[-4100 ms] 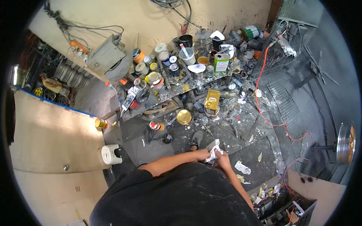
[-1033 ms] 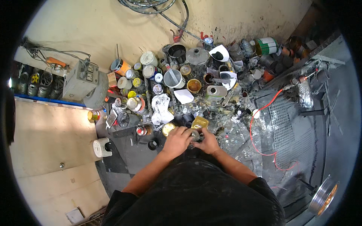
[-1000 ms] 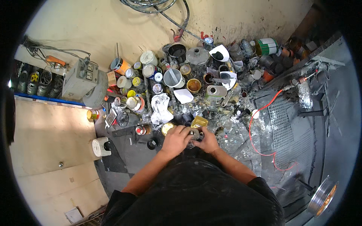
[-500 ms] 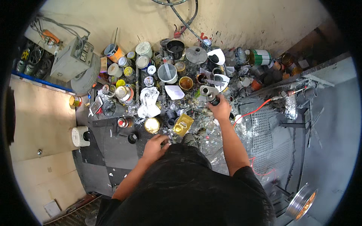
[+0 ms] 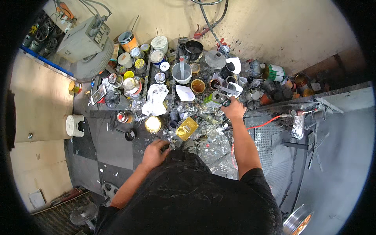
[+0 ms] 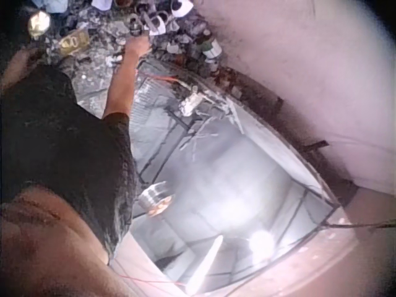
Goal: Painting a car rim with a spray gun and then mixing paint supplies at a workbench.
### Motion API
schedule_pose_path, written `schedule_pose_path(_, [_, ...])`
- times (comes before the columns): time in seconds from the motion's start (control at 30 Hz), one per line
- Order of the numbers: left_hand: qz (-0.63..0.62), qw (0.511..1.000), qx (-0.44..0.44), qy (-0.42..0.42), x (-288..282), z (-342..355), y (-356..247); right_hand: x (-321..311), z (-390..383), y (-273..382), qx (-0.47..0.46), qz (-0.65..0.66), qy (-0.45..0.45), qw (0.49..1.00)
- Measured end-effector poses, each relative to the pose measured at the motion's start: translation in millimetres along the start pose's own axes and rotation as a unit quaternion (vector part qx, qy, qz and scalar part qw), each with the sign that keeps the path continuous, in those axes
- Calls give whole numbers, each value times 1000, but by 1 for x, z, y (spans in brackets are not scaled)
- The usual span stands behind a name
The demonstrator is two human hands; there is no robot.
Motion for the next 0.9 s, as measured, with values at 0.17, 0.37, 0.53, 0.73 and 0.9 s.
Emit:
schedule_pose_path(0.17, [1,1000,4,-7,-2,-3,2,-2,2,5,0,-32,23,999])
schedule_pose_path(0.37, [-10,1000,-2,1,1,-4,5,-2,5,4,4,-47,30,998])
schedule_pose_path(0.53, [-4,1000,19,-9,0,-4,2,-4,6,4,-5,-57,34,998])
schedule_pose_path(0.73, [-7,1000,11,-2,-1,-2,1,-12,6,8,-29,-76,23,996])
schedule_pose_path(0.9, [-5,1000,11,6,2,-2,2,-18,7,11,-41,-87,7,995])
Point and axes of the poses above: each hand's wrist, its own z-axis towards the middle knuckle, its own x-axis out of the palm, y = z × x, the point moved 10 cm from there along z, towards the middle knuckle, and after that the axes turned 15 degrees about -y, right-handed, at the moved point
